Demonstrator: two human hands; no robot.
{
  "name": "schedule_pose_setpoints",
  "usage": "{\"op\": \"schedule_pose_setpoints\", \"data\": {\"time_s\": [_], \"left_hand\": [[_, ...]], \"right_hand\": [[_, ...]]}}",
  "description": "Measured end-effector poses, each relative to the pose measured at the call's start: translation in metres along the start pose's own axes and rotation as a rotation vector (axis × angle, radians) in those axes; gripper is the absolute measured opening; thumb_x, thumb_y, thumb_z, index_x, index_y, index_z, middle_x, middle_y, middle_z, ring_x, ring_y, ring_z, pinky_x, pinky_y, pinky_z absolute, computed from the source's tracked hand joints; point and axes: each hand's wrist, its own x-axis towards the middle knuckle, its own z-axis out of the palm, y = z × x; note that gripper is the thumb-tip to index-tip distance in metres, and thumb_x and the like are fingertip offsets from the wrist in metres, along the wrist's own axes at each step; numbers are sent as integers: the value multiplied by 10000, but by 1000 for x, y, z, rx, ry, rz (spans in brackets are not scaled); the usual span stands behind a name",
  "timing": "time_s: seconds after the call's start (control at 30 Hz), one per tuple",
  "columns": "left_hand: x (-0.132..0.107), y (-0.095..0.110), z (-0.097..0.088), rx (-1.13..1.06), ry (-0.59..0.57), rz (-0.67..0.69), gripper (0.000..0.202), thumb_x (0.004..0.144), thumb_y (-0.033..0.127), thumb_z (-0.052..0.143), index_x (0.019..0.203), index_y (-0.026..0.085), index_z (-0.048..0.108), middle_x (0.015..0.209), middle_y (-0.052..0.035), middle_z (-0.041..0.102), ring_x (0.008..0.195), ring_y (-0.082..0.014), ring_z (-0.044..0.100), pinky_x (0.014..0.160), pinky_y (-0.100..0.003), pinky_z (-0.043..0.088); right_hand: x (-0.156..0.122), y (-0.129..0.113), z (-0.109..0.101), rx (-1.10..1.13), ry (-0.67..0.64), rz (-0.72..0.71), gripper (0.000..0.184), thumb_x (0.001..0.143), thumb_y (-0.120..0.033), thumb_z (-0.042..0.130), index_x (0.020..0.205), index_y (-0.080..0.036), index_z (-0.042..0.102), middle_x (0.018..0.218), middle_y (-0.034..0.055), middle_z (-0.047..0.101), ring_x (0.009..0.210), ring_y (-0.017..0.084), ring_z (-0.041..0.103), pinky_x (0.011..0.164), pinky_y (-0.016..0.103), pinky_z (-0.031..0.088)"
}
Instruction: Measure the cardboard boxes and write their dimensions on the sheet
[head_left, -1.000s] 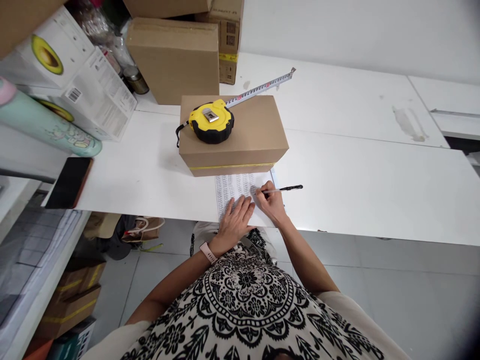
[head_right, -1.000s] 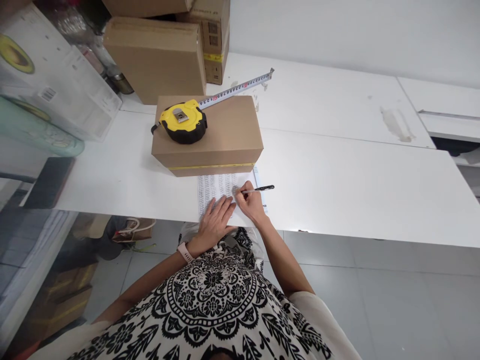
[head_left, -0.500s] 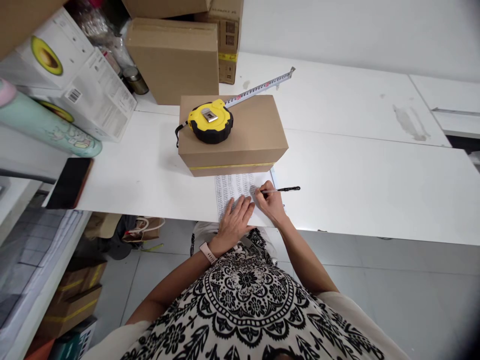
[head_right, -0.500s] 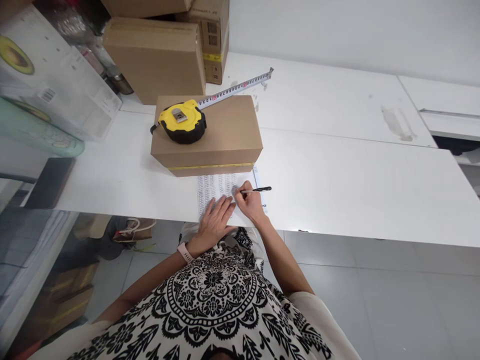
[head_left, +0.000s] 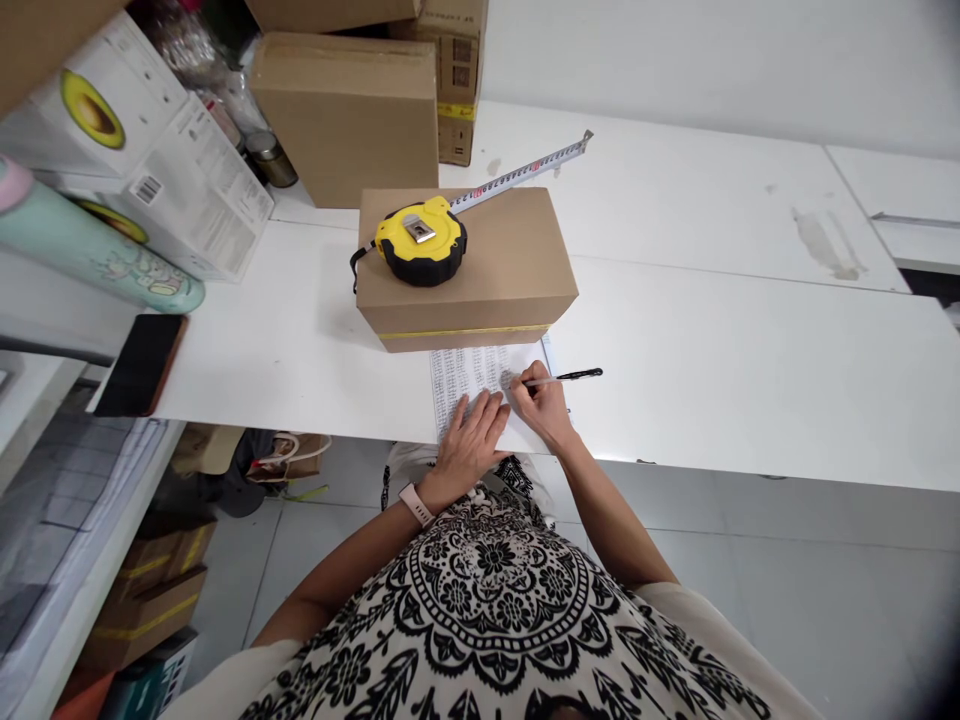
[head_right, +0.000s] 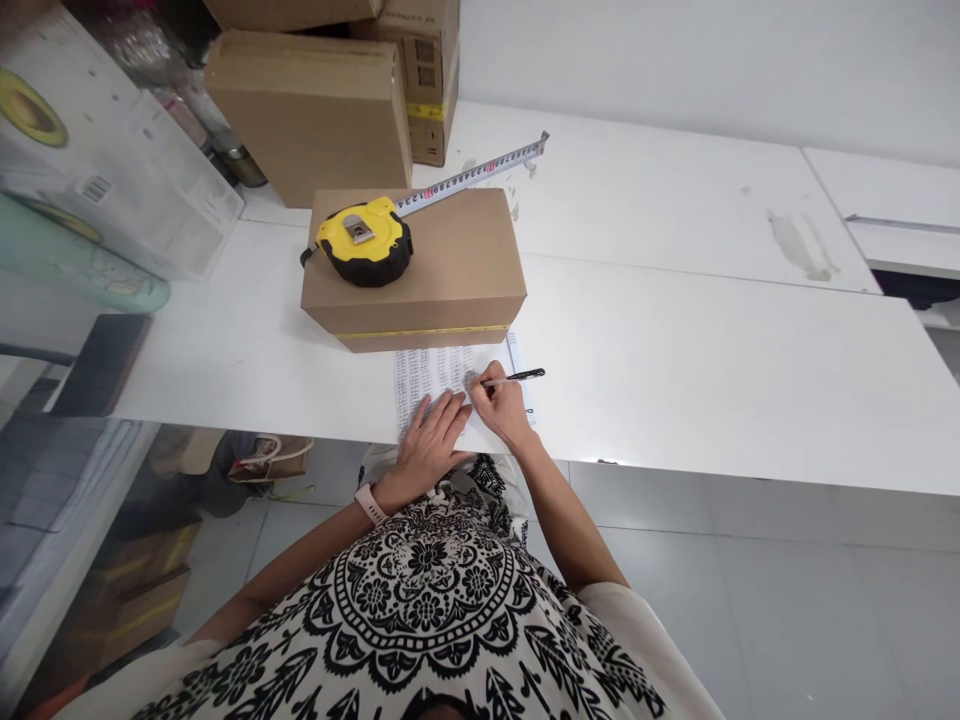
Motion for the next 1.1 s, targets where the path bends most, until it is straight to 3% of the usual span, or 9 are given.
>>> {"op": "schedule_pose_setpoints", "data": {"time_s": [1.1], "left_hand": [[1, 0, -3, -7, -15, -3, 734, 1015, 581, 429, 1541, 68, 428, 1626, -179, 373, 1540, -326, 282, 1260, -542, 223]], "right_hand": [[-1, -2, -1, 9, 22, 4, 207, 840, -309, 573, 723, -261, 408, 509, -80, 417, 465, 116, 400, 494, 270, 301]]}}
